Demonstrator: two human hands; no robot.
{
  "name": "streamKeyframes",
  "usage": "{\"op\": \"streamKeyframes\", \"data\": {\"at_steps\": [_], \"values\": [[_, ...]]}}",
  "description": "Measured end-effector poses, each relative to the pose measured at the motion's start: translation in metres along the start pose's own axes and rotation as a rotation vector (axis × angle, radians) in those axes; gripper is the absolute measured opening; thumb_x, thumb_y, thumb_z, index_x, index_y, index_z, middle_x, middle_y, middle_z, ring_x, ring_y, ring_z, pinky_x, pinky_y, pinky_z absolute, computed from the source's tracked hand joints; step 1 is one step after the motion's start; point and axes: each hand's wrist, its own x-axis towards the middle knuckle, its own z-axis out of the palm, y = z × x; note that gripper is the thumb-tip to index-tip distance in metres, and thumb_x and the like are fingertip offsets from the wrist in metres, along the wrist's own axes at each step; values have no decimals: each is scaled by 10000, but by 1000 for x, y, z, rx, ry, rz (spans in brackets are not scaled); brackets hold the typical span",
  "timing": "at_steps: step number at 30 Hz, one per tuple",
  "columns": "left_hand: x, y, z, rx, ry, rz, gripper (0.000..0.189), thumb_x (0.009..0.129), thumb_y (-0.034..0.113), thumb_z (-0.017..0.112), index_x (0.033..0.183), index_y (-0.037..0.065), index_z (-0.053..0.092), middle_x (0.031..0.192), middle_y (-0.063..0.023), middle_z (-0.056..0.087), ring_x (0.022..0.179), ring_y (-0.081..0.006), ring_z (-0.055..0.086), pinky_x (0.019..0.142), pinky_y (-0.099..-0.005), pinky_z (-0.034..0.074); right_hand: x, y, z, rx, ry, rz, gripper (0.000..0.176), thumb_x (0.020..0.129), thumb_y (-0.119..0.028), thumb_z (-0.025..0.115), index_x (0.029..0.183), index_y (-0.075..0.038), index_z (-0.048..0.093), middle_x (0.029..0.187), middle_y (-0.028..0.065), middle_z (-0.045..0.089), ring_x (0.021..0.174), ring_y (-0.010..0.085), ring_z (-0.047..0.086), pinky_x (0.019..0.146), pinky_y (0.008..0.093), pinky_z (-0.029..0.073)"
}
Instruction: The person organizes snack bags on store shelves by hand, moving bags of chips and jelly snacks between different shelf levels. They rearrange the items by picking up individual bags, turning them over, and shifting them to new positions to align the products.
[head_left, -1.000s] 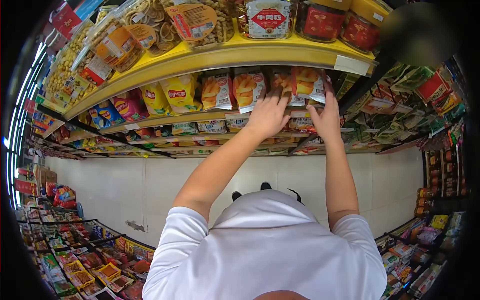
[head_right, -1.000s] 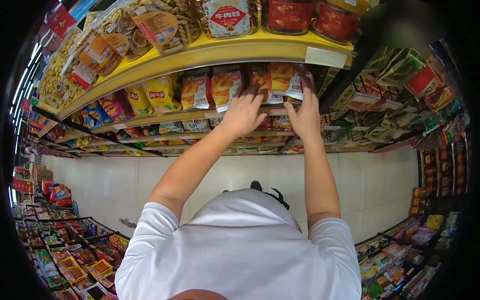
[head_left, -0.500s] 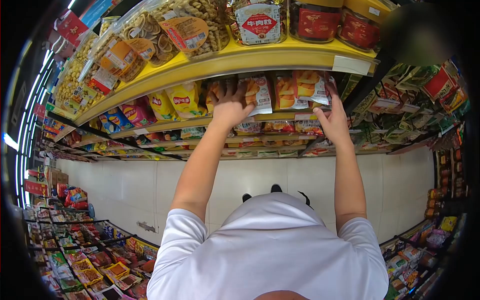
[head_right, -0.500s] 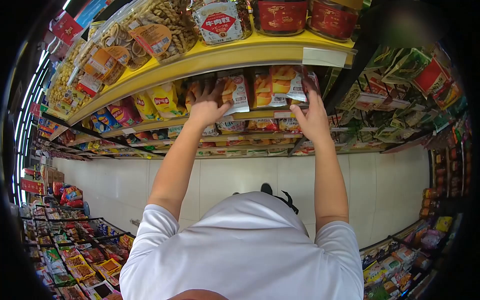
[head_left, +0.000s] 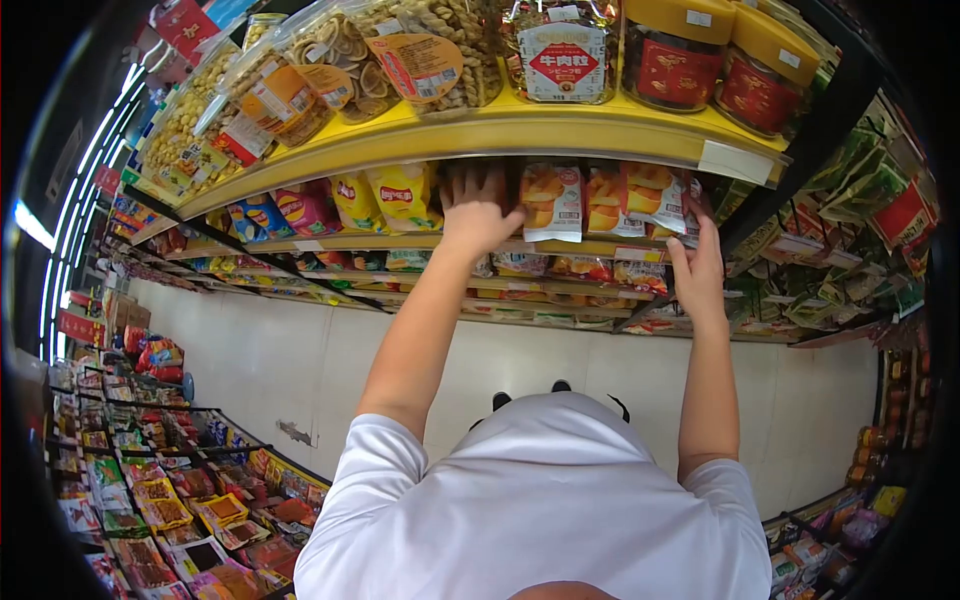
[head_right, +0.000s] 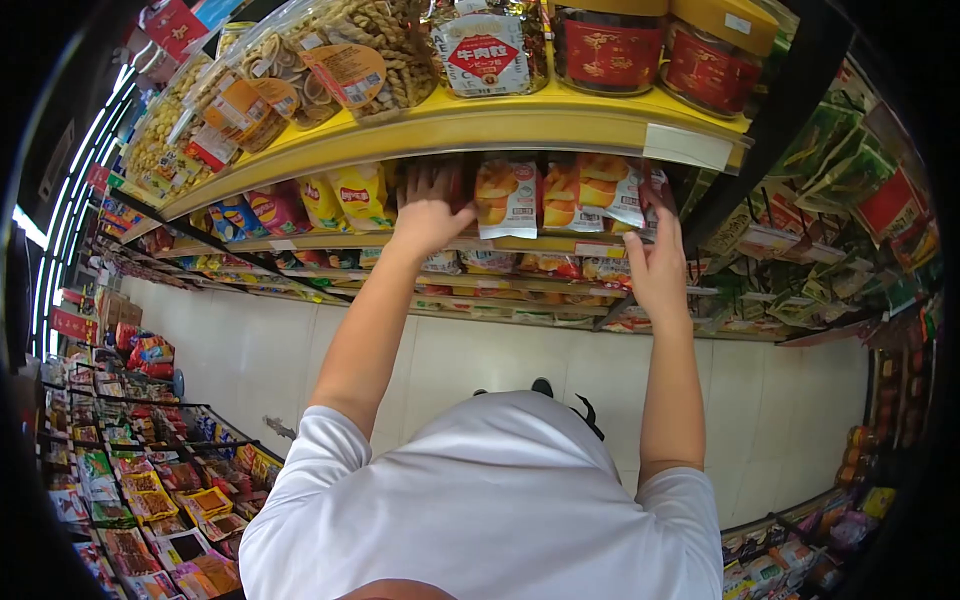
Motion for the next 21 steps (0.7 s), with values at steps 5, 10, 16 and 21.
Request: {"op": "streamKeyframes", "data": {"at_steps": [5,10,16,21], "values": [[-3,-24,12,41,36,-43,886,856,445,731,1595,169,327,1650,-243,270,1526,-456,234,1146,-640,331,-13,4,4,48,16,-77,566,989,-114,629,1513,-65,419,1581,193,377,1141,286,638,873,325,577],[-6,-5,5,48,32,35,894,836,431,737,1591,167,337,1606,-263,336,1490,-473,303,1134,-617,379,-24,11,13,114,39,-129,567,961,-38,639,1496,-64,455,1607,194,342,1195,243,602,880,319,572],[-15,-14,19,-17,365,114,725,857,326,709,1497,96,459,1465,-307,478,1400,-503,407,1134,-545,395,-79,15,44,290,149,-206,455,934,41,595,1380,-32,548,1502,146,460,1264,191,548,889,262,513],[-62,-10,-9,-357,411,211,442,857,145,693,1276,45,594,1285,-231,581,1225,-434,539,1041,-512,453,-126,3,104,528,-312,-1,393,924,58,598,1308,-26,582,1408,133,540,1247,202,576,917,281,510]]}}
